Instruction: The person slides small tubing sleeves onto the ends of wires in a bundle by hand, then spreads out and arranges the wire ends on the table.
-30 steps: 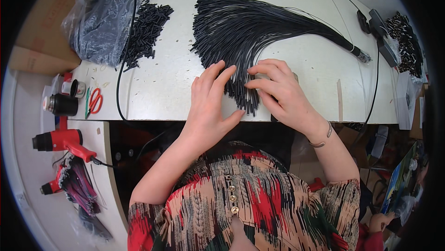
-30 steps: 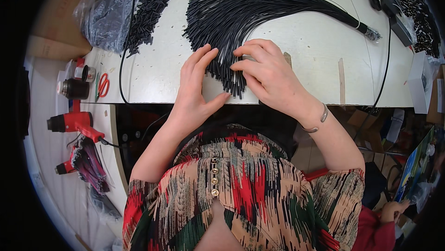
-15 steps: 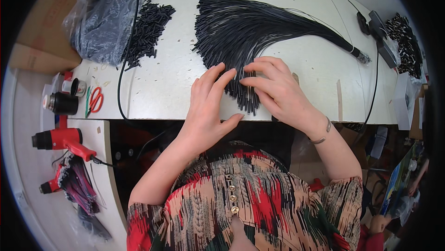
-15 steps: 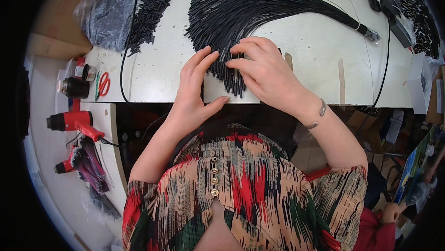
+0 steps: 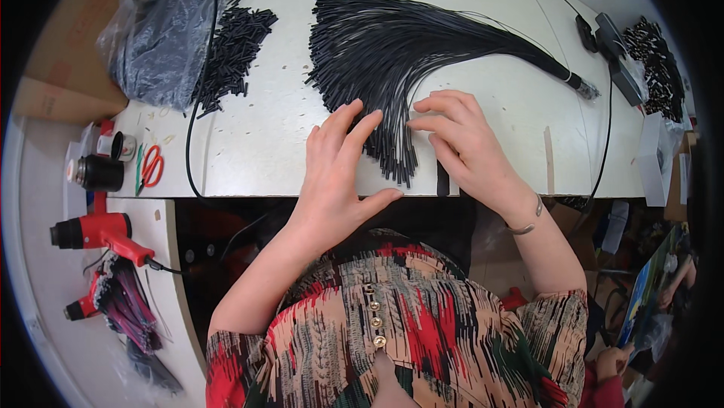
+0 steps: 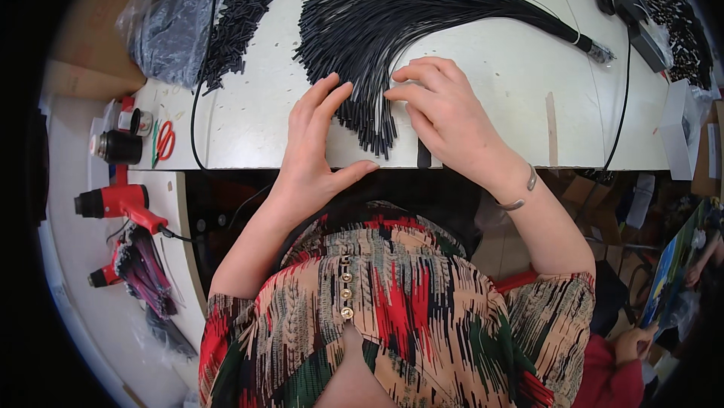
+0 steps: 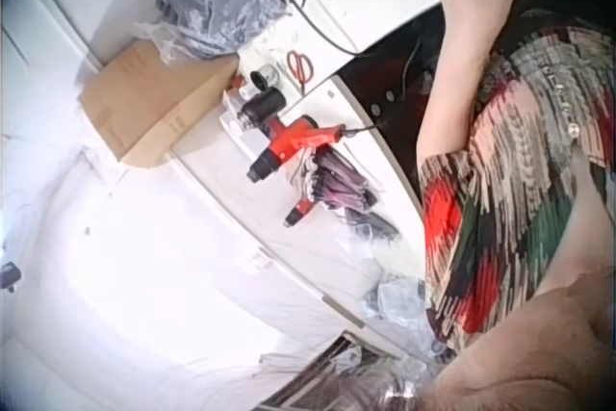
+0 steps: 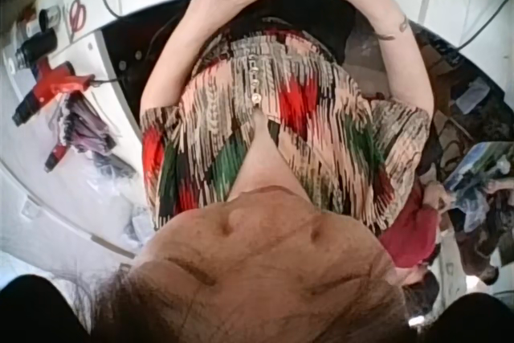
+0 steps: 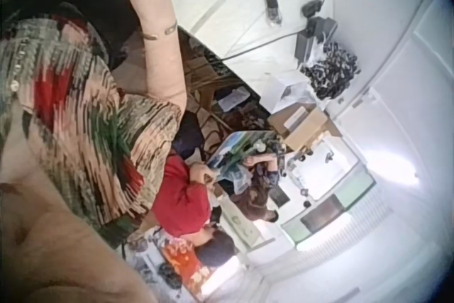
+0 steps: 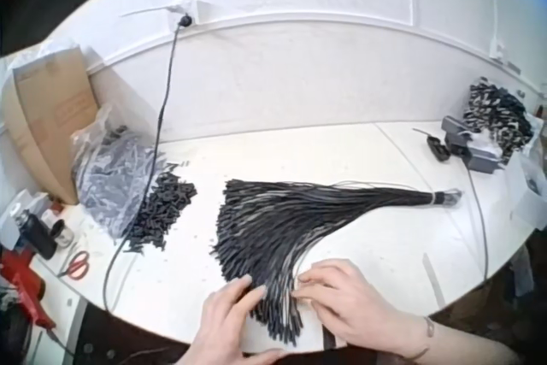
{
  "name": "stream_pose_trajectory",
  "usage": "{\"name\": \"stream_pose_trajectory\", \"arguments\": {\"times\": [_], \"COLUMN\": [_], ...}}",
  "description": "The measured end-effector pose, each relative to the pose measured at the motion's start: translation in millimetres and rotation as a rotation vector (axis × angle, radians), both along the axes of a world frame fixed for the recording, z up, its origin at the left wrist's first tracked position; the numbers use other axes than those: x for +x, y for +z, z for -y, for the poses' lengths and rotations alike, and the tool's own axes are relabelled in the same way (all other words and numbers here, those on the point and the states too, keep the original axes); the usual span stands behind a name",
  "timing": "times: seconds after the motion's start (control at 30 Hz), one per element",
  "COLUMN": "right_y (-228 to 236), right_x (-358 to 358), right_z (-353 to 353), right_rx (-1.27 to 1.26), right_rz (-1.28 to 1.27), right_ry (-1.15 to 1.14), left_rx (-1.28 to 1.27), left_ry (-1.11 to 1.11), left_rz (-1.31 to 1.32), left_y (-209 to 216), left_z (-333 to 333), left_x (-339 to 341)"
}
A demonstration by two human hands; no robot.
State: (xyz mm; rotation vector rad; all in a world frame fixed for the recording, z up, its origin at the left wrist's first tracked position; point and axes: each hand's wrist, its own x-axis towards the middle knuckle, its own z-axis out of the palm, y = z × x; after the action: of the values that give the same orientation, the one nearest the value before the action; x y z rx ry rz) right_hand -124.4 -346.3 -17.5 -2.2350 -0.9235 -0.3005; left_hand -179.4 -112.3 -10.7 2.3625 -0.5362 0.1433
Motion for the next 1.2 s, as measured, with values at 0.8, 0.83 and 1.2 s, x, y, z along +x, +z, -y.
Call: {"name": "stream_pose_trajectory", "arguments": {"times": [0.8,0.83,1.2], "right_y": [-5,-6,-5], "right_x": [-2,-2,-2], "right_z": [2,2,2], "right_rx": [0.031,0.030,0.017], "right_rz": [-0.011,-0.007,-0.035], "right_ry": [-0.009,-0.010,-0.018], "left_rx": [0.048,0.048,0.027], "left_ry": [0.001,0.002,0.011], "left_rz": [0.033,0.033,0.036], "left_y": [-6,-6,-7], "left_z": [16,16,16], "left_x": [1,1,2]}}
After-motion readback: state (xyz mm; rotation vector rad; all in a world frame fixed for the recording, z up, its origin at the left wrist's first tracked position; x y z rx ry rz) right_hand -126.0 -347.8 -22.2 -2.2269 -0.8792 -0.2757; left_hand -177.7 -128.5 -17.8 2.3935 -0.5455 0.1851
